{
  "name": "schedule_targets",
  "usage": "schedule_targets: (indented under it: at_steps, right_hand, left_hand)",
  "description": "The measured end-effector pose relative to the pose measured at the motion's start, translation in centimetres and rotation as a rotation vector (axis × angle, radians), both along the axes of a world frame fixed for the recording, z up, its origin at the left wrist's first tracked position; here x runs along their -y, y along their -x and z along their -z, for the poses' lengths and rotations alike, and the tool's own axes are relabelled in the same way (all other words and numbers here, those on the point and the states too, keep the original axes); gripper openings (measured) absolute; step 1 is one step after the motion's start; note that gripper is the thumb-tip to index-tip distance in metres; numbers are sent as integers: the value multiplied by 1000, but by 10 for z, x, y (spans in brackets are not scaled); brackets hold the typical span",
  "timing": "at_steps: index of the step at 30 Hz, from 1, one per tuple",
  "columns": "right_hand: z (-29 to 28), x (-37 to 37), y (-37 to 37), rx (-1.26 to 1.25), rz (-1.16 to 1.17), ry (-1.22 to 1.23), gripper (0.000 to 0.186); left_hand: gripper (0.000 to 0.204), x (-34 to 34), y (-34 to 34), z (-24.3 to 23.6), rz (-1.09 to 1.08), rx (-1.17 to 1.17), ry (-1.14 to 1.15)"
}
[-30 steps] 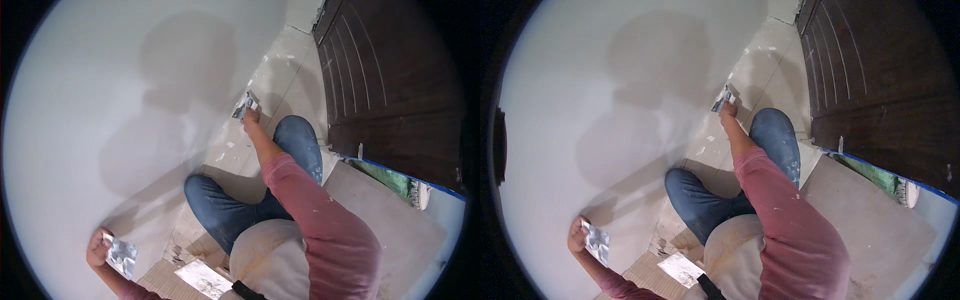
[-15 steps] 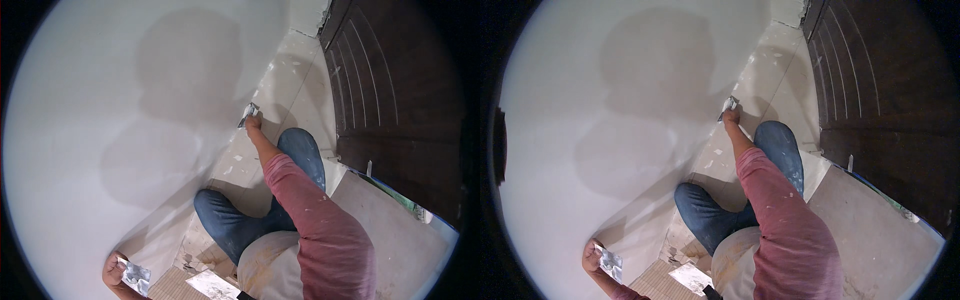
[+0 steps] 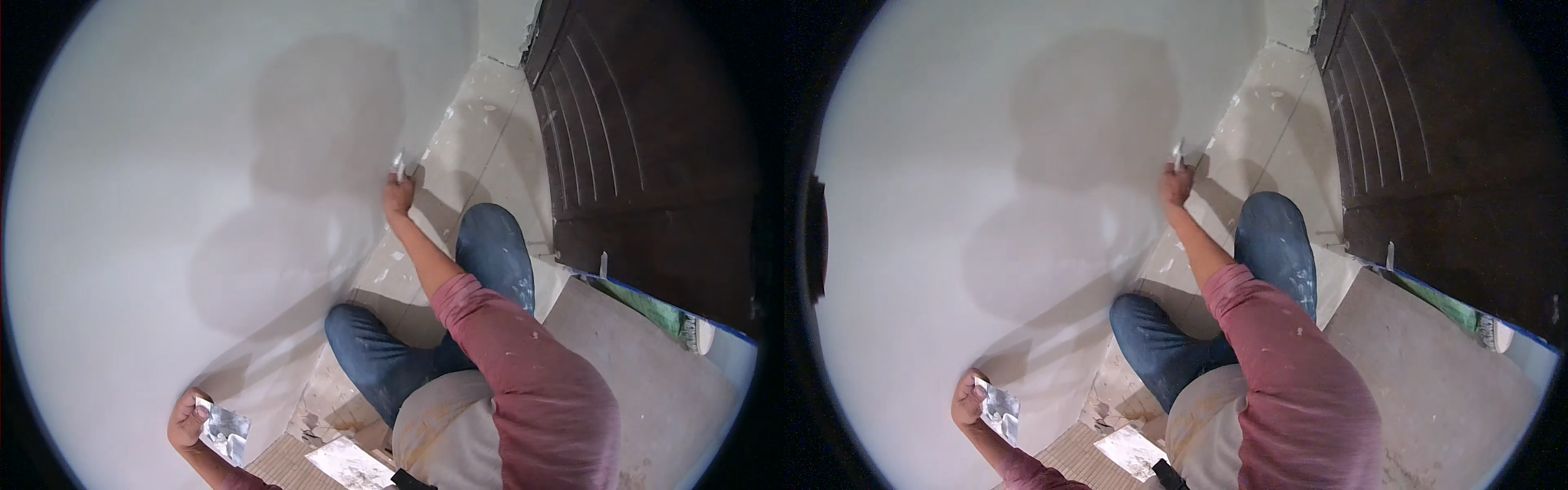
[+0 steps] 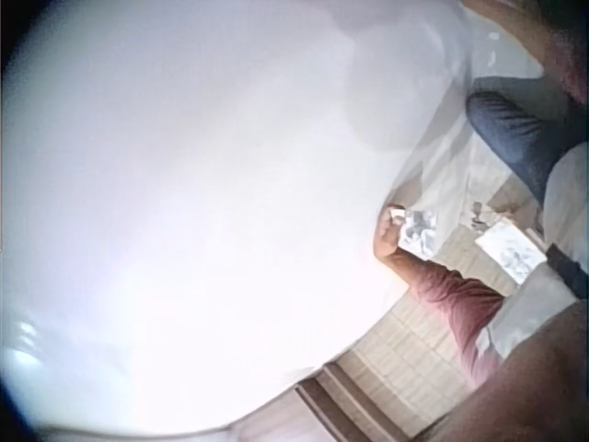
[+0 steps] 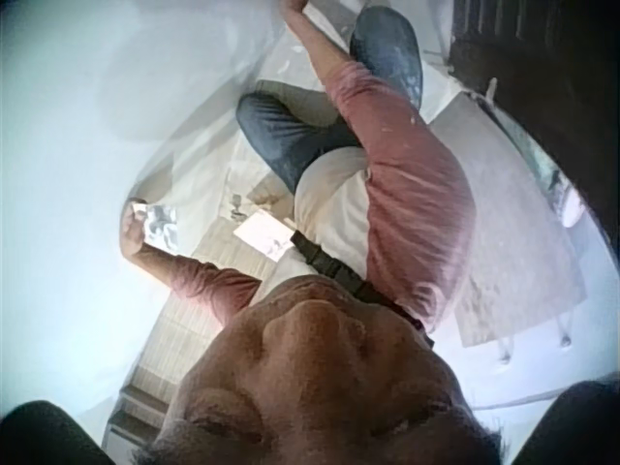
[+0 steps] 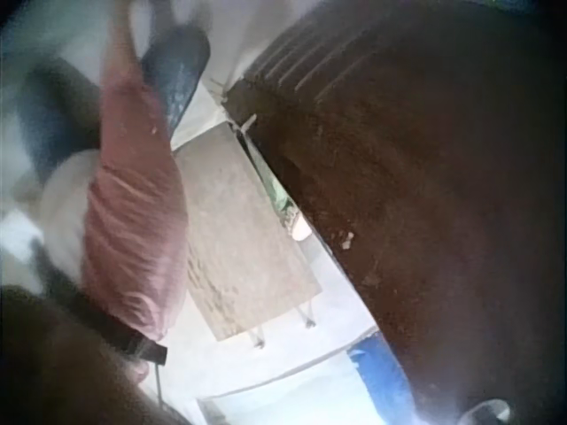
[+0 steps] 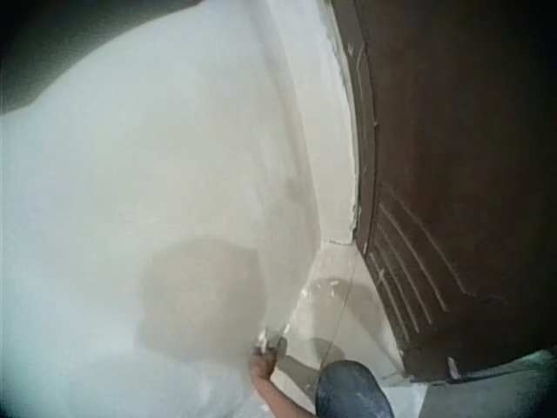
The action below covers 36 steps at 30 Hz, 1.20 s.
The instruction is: The person applies plaster to a wall joint near a floor corner using two metal scrapers. The person repeatedly transfers the white plaster compound between the scrapers and then spreads it onto the wall and joint area.
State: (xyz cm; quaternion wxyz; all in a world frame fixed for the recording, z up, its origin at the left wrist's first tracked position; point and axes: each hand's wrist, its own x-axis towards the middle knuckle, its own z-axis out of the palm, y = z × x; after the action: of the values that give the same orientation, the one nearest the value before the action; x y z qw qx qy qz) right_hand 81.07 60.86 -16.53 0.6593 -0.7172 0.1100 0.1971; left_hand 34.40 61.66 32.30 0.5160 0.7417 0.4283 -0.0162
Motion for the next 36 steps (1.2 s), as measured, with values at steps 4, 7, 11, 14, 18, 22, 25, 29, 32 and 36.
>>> schedule_targets:
  at_steps: [4, 7, 11, 14, 18, 22, 25, 29, 32, 36]
  right_hand:
    - [-111, 14, 54, 362, -83, 1, 43]
    - [-158, 40, 97, 490, -106, 2, 41]
    - [-127, 61, 113, 455, -7, -148, 34]
    - [-51, 55, 75, 55, 200, 28, 40]
    - [50, 46, 12, -112, 104, 170, 49]
    - [107, 29, -18, -271, 40, 131, 52]
    - [117, 20, -29, -278, 18, 204, 51]
    - [110, 17, -37, -204, -82, 250, 50]
    - [110, 14, -42, -274, -76, 261, 53]
    - [132, 2, -49, -339, -85, 268, 56]
  left_hand:
    - [39, 2, -3, 0, 17, 31, -28]
    - [40, 3, -2, 1, -8, 41, -15]
    - [41, -1, 2, 4, 25, 28, -35]
    - [43, -3, 5, 4, 8, 32, -22]
    - [42, -3, 4, 2, 8, 3, -47]
    - [41, 1, 3, 1, -50, 7, 10]
    - [41, 2, 4, 1, -68, 4, 14]
    - [43, 0, 7, 0, -66, -23, 4]
    - [43, 0, 8, 0, -56, -32, 5]
    - [42, 2, 5, -2, -68, -23, -20]
